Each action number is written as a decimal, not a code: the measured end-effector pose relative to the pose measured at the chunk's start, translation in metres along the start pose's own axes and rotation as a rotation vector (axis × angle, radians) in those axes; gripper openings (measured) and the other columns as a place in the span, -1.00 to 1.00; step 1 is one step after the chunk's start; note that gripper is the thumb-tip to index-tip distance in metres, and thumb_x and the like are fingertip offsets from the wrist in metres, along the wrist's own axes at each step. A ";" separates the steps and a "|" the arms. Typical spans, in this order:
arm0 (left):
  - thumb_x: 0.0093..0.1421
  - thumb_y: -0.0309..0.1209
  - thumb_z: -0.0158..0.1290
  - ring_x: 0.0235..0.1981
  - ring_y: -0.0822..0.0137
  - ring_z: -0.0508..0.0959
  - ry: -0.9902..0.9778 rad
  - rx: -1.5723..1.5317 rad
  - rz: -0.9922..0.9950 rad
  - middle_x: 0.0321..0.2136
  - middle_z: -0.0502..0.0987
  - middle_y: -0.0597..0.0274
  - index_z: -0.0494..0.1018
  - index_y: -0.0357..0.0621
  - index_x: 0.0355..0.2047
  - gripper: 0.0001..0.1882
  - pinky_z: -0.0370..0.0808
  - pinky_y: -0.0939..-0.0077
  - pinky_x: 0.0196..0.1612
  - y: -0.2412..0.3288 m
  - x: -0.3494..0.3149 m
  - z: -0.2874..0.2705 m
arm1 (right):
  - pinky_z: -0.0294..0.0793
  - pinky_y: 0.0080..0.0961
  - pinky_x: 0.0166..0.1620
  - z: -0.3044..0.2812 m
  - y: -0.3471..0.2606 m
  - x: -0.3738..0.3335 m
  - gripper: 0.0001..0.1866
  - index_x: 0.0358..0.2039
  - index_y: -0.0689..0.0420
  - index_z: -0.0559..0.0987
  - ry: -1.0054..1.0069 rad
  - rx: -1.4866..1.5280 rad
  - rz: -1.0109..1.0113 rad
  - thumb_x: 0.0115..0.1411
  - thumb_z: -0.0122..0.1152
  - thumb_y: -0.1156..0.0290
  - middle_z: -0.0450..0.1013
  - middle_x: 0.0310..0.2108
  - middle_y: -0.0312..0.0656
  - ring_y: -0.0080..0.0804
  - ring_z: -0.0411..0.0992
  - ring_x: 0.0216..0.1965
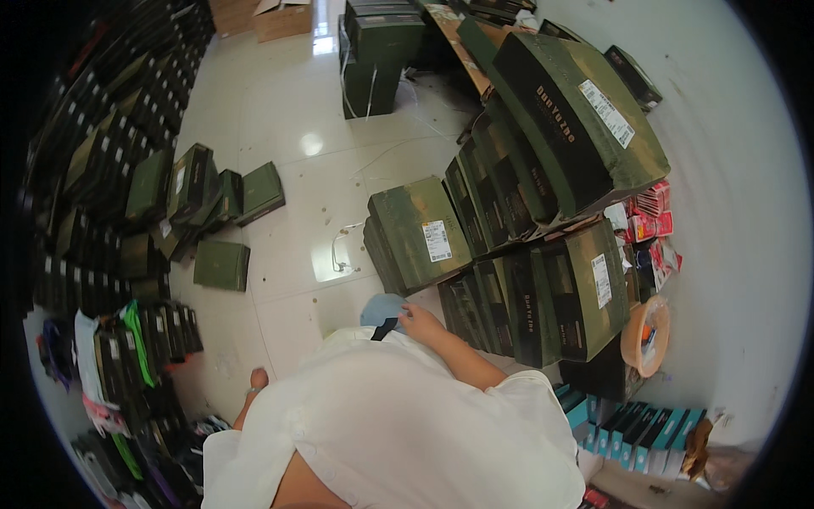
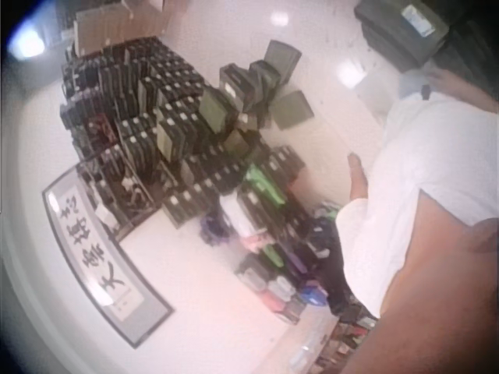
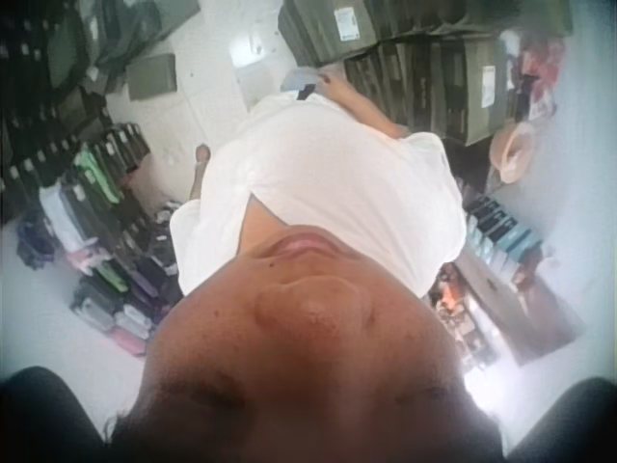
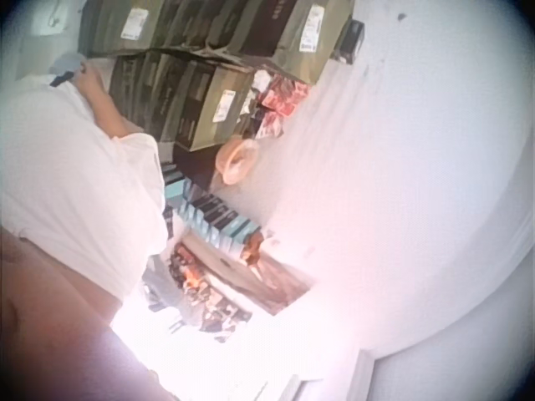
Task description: The person places a black shoe into a green box, closes it, and uses a hairdryer to heat a label on the box. They then stack multiple green boxes on the floor and on a table, moving them between locations.
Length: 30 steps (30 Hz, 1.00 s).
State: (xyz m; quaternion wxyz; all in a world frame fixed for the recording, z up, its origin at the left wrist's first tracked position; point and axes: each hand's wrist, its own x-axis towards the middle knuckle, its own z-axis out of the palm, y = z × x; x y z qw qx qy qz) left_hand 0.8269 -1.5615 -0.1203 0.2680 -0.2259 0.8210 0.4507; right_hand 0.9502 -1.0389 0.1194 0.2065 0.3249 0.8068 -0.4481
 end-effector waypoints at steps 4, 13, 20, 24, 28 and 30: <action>0.08 -0.45 -0.03 -0.30 0.02 0.53 -0.089 0.345 0.081 -0.35 0.56 -0.08 0.50 -0.28 -0.31 -0.79 0.49 0.19 -0.21 0.023 0.039 -0.021 | 0.38 -0.29 0.07 -0.010 -0.024 0.026 -0.47 0.13 0.12 0.41 0.058 -0.050 0.160 0.22 0.07 0.10 0.45 -0.01 0.06 -0.04 0.42 0.02; 0.13 -0.38 -0.02 -0.26 0.06 0.55 -0.421 0.850 0.277 -0.33 0.57 -0.01 0.50 -0.26 -0.19 -0.72 0.48 0.26 -0.15 0.193 0.159 0.061 | 0.37 -0.18 0.10 -0.027 -0.090 0.233 -0.46 0.11 0.14 0.41 -0.053 -0.226 0.104 0.22 0.03 0.08 0.41 0.03 0.10 0.03 0.40 0.03; 0.18 -0.29 -0.08 -0.14 0.10 0.56 -0.220 0.449 0.236 -0.23 0.58 0.00 0.47 -0.22 -0.04 -0.61 0.45 0.34 -0.05 0.413 0.240 0.064 | 0.38 -0.18 0.09 -0.102 -0.150 0.345 -0.46 0.10 0.20 0.40 0.047 0.208 -0.076 0.22 0.04 0.10 0.42 0.02 0.08 0.00 0.40 0.04; 0.18 -0.27 -0.11 -0.12 0.03 0.55 -0.234 0.761 0.289 -0.20 0.58 -0.03 0.51 -0.20 -0.09 -0.61 0.46 0.27 -0.03 0.478 0.304 0.075 | 0.39 -0.14 0.07 -0.123 -0.115 0.380 -0.51 0.02 0.22 0.45 0.213 0.101 0.175 0.21 0.04 0.12 0.43 -0.01 0.14 0.07 0.41 0.02; 0.18 -0.30 -0.11 -0.12 -0.01 0.54 -0.388 1.151 0.360 -0.19 0.57 -0.06 0.49 -0.20 -0.08 -0.62 0.46 0.20 -0.04 0.553 0.357 0.082 | 0.40 -0.18 0.05 -0.140 -0.099 0.411 -0.49 0.03 0.18 0.45 0.138 0.123 0.382 0.19 0.06 0.08 0.47 -0.06 0.09 0.03 0.42 0.00; 0.18 -0.30 -0.11 -0.13 -0.04 0.54 -0.434 1.222 0.354 -0.19 0.56 -0.08 0.47 -0.21 -0.06 -0.62 0.46 0.17 -0.05 0.598 0.392 0.096 | 0.40 -0.17 0.06 -0.150 -0.099 0.434 -0.49 0.03 0.19 0.45 0.080 0.171 0.382 0.20 0.06 0.08 0.46 -0.06 0.09 0.04 0.42 0.00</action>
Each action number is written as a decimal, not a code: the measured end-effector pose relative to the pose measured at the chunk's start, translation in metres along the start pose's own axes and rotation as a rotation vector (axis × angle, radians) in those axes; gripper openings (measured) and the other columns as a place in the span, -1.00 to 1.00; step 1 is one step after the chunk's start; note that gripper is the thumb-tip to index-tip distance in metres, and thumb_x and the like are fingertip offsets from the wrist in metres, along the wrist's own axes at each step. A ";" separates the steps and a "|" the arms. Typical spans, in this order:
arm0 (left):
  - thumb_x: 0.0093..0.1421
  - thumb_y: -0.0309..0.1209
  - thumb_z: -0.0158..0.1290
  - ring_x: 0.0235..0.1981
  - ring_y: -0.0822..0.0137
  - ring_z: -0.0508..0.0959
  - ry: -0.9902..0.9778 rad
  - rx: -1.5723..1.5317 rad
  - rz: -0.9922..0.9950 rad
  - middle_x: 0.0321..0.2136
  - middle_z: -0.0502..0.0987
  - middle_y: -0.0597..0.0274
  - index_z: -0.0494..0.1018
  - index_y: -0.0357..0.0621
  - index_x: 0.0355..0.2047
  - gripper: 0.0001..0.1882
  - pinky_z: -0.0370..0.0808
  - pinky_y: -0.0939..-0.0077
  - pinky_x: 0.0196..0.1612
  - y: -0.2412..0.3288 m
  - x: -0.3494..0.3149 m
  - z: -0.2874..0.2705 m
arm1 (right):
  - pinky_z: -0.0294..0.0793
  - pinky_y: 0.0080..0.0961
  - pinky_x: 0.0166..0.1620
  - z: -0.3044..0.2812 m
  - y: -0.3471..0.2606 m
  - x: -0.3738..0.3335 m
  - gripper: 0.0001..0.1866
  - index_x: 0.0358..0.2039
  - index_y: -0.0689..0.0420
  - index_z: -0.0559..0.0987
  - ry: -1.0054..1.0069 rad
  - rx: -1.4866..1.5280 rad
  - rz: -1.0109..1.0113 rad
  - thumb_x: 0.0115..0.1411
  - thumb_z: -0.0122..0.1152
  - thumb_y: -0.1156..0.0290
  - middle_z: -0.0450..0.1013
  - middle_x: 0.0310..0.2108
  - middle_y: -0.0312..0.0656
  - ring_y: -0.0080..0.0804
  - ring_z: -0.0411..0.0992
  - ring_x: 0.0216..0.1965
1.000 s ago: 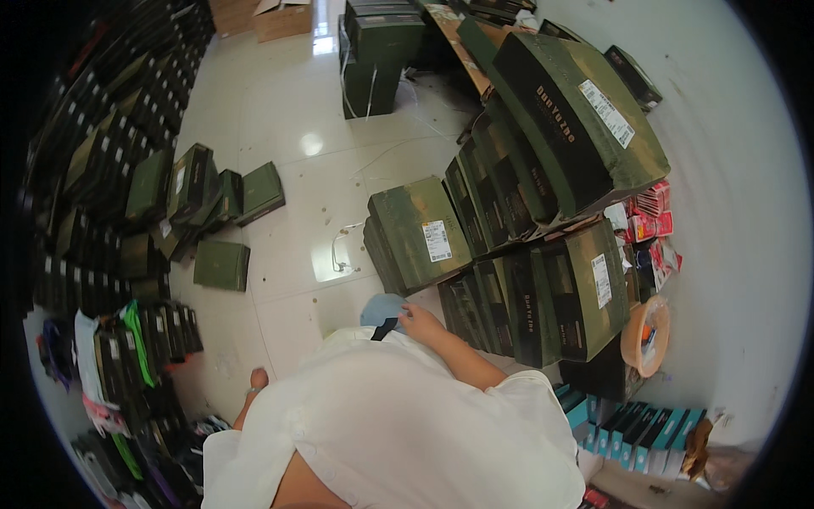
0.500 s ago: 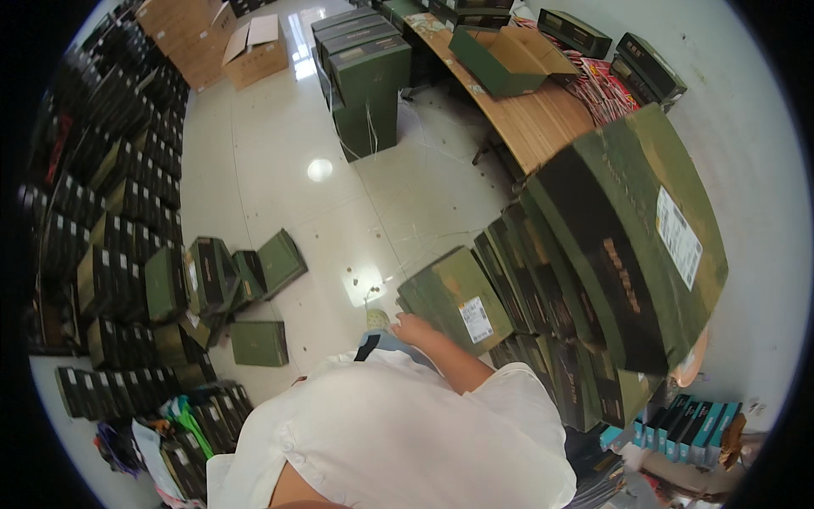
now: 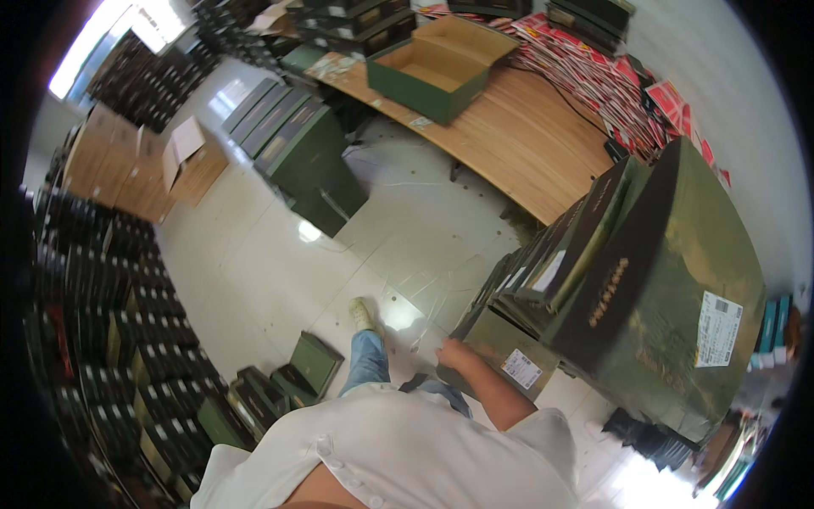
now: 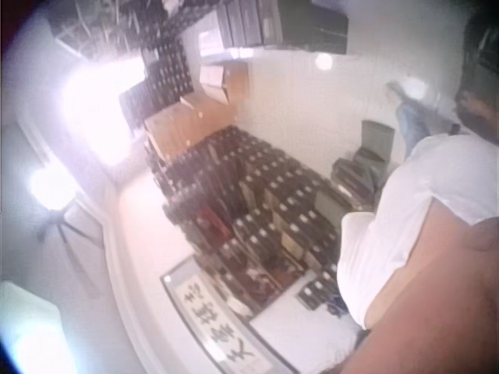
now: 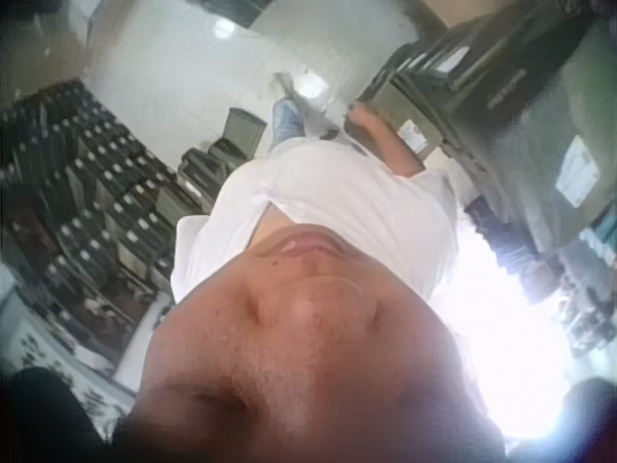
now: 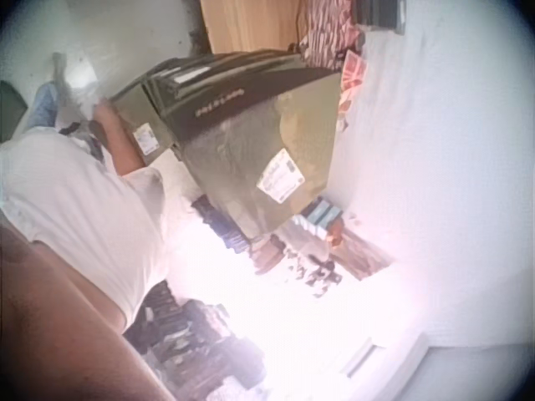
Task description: The person places a black shoe into a green box, closes it, and uses a hairdryer to heat a label on the box. They then stack multiple green boxes on the floor and on a table, moving them between locations.
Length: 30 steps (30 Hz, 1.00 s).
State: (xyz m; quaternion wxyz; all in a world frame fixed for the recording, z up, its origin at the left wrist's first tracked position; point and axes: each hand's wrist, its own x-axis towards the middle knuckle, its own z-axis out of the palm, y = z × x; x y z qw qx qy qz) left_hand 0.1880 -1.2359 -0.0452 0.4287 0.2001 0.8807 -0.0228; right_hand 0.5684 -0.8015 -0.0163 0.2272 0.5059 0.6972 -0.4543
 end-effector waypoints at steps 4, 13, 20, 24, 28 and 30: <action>0.18 -0.31 -0.10 -0.13 -0.10 0.53 -0.060 0.195 0.071 -0.19 0.55 -0.12 0.42 -0.22 -0.03 -0.61 0.46 0.10 -0.06 0.041 0.107 -0.109 | 0.41 -0.16 0.02 -0.019 -0.046 0.036 -0.49 0.02 0.22 0.44 0.185 0.136 -0.046 0.21 0.06 0.09 0.48 -0.12 0.12 0.05 0.44 -0.04; 0.21 -0.34 -0.11 -0.17 -0.23 0.49 0.187 0.313 0.670 -0.20 0.51 -0.23 0.32 -0.25 0.03 -0.60 0.45 -0.05 -0.09 0.428 0.389 -0.297 | 0.42 -0.17 0.03 -0.086 -0.133 0.039 -0.53 0.03 0.16 0.45 0.351 0.659 0.202 0.23 0.02 0.12 0.47 -0.08 0.11 0.04 0.44 -0.04; 0.12 -0.37 0.10 0.12 -0.13 0.30 0.415 -0.043 1.381 0.08 0.32 -0.16 0.25 -0.18 0.14 -0.43 0.22 0.10 0.19 0.786 0.274 -0.360 | 0.42 -0.20 0.03 -0.097 -0.098 0.094 -0.51 0.06 0.17 0.44 0.527 0.497 0.258 0.22 0.01 0.11 0.49 -0.09 0.11 0.02 0.45 -0.02; 0.03 -0.24 0.22 0.15 -0.09 0.27 0.751 0.188 1.619 0.13 0.29 -0.12 0.25 -0.10 0.15 -0.32 0.15 0.00 0.21 0.891 0.202 -0.357 | 0.42 -0.19 0.03 -0.171 -0.103 0.131 -0.52 0.02 0.18 0.47 0.504 0.662 0.308 0.21 0.01 0.11 0.49 -0.11 0.11 0.03 0.45 -0.04; -0.01 -0.19 0.23 0.08 0.02 0.37 0.537 0.590 1.534 -0.01 0.44 0.02 0.44 -0.04 -0.04 -0.49 0.24 0.04 0.12 0.963 0.223 -0.352 | 0.44 -0.19 -0.04 -0.269 -0.069 0.192 -0.55 -0.05 0.22 0.49 0.499 0.538 0.195 0.21 0.02 0.13 0.50 -0.18 0.14 0.11 0.45 -0.10; -0.02 -0.16 0.22 -0.04 0.10 0.46 0.269 0.726 1.328 -0.18 0.54 0.13 0.53 0.01 -0.23 -0.65 0.32 0.11 0.02 0.973 0.245 -0.355 | 0.43 -0.17 -0.06 -0.299 -0.065 0.218 -0.58 -0.10 0.23 0.50 0.617 0.481 0.168 0.22 0.00 0.15 0.47 -0.18 0.19 0.15 0.43 -0.11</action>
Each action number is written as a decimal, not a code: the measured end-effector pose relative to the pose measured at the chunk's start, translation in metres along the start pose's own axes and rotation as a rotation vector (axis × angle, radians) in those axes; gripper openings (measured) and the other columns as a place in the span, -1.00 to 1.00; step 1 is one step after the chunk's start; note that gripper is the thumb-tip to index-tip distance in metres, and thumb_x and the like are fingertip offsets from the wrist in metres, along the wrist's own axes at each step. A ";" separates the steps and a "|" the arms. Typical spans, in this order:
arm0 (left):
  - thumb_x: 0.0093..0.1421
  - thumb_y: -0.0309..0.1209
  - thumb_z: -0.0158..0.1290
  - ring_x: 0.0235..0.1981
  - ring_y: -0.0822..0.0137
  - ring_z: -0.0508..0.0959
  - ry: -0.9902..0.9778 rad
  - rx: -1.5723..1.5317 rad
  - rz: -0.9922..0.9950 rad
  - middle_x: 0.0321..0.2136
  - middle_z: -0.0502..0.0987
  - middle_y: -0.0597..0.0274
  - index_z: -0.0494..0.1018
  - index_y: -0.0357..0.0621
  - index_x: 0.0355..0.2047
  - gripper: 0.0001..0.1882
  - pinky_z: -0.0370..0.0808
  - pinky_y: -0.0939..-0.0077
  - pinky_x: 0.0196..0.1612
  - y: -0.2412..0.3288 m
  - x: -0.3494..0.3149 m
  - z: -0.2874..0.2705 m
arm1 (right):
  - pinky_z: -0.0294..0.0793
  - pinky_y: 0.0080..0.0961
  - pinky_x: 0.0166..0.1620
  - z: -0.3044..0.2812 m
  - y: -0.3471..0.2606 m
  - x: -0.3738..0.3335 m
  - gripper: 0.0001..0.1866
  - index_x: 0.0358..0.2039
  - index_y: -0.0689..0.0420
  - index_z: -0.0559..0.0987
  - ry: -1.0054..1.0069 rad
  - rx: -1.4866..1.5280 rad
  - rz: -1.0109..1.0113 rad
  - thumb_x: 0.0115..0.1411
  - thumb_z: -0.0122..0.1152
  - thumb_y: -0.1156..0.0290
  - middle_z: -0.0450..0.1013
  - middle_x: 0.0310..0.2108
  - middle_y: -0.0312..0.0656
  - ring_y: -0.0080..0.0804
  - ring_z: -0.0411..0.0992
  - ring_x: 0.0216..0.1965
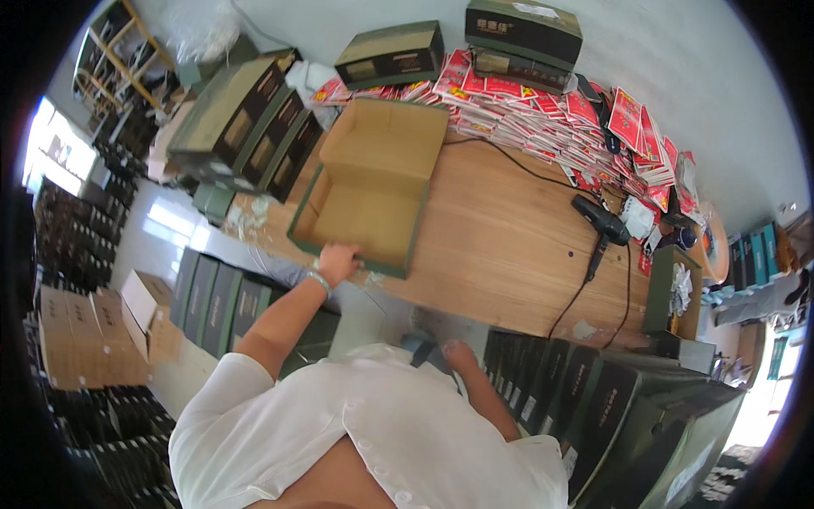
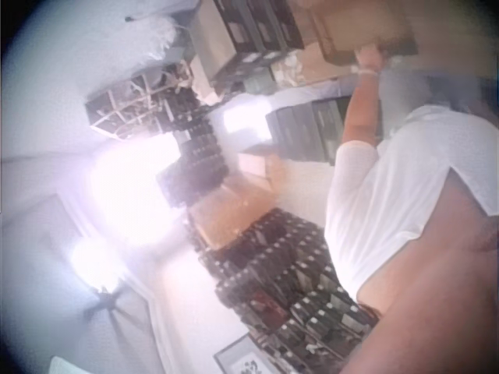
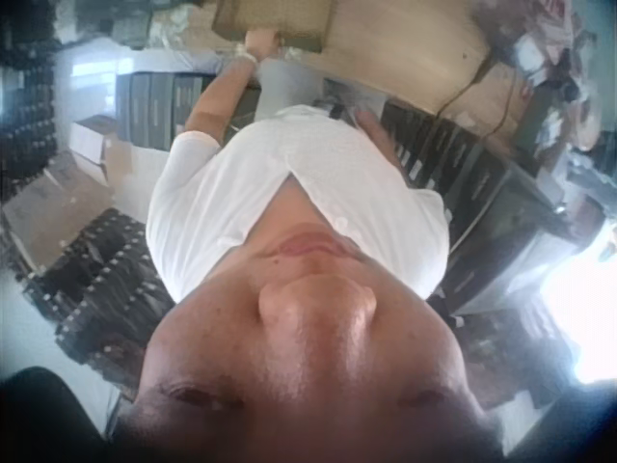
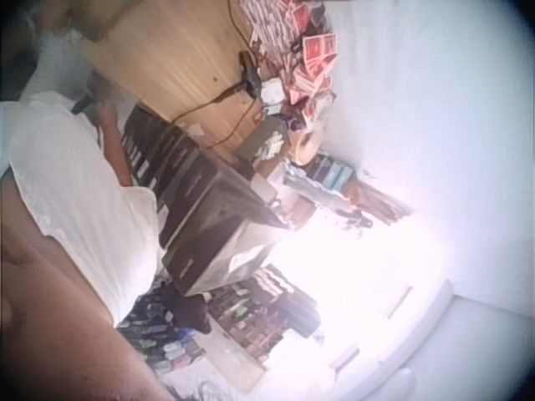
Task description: The person places a black shoe into a green box, closes it, and uses a hairdryer to heat a label on the box. They then stack multiple green boxes on the floor and on a table, moving them between locations.
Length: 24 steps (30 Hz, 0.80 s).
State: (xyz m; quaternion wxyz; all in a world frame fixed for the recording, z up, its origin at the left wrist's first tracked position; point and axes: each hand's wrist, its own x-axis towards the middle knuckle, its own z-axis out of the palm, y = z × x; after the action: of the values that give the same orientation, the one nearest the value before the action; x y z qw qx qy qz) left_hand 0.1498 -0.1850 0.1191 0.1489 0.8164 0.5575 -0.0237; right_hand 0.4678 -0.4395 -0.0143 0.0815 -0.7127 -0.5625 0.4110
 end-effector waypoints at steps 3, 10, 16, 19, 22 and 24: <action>-0.03 -0.16 0.19 -0.22 0.12 0.53 0.112 0.066 0.018 -0.39 0.58 0.18 0.59 0.05 -0.41 -0.77 0.40 0.20 -0.13 -0.015 -0.009 -0.001 | 0.42 -0.18 -0.06 -0.058 -0.033 0.045 -0.62 -0.12 0.23 0.52 0.156 0.190 -0.051 0.21 0.01 0.20 0.46 -0.15 0.19 0.15 0.42 -0.09; -0.05 -0.21 0.21 -0.23 0.10 0.53 0.066 0.026 -0.157 -0.40 0.58 0.19 0.58 0.02 -0.49 -0.83 0.38 0.14 -0.17 -0.111 -0.015 0.009 | 0.40 -0.09 -0.04 -0.085 -0.013 0.066 -0.62 -0.08 0.23 0.51 0.249 0.148 0.125 0.22 0.03 0.23 0.49 -0.17 0.16 0.14 0.44 -0.12; -0.01 -0.15 0.22 -0.01 0.00 0.48 -0.319 -0.118 -0.236 -0.17 0.58 0.04 0.55 0.07 -0.14 -0.61 0.36 0.05 0.05 -0.121 0.035 -0.014 | 0.41 -0.16 0.02 -0.055 -0.022 0.031 -0.57 0.00 0.23 0.47 0.430 0.330 0.344 0.19 0.07 0.23 0.48 -0.13 0.14 0.10 0.43 -0.05; -0.06 -0.11 0.25 0.16 -0.07 0.34 -0.478 0.029 -0.031 0.10 0.36 -0.18 0.25 0.08 0.20 -0.21 0.27 0.08 0.19 -0.129 0.052 -0.025 | 0.45 -0.27 -0.02 -0.076 -0.069 0.006 -0.58 0.01 0.24 0.47 0.560 0.483 0.543 0.19 0.10 0.29 0.50 -0.13 0.12 -0.01 0.49 -0.09; -0.03 -0.07 0.25 0.15 -0.10 0.34 -0.434 0.246 0.173 0.10 0.35 -0.23 0.27 -0.03 0.19 -0.22 0.27 0.10 0.19 -0.057 0.068 -0.106 | 0.49 -0.48 -0.22 -0.062 -0.050 -0.011 -0.57 0.10 0.12 0.39 1.079 0.742 0.514 0.27 0.12 0.25 0.54 -0.23 -0.14 -0.41 0.51 -0.26; 0.05 -0.06 0.19 0.11 -0.08 0.38 -0.496 0.148 0.201 0.05 0.39 -0.21 0.35 -0.07 0.11 -0.34 0.32 0.16 0.13 -0.054 0.093 -0.112 | 0.47 -0.54 -0.23 -0.140 -0.113 -0.050 -0.57 0.08 0.16 0.37 1.330 1.176 0.426 0.32 0.06 0.16 0.52 -0.17 -0.19 -0.51 0.48 -0.26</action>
State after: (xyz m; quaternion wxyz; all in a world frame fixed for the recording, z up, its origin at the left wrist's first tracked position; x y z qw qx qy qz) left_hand 0.1215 -0.0530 0.1949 0.2224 0.8454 0.4172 -0.2484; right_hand 0.4781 -0.3948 0.1666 0.6615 -0.7350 0.0443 0.1423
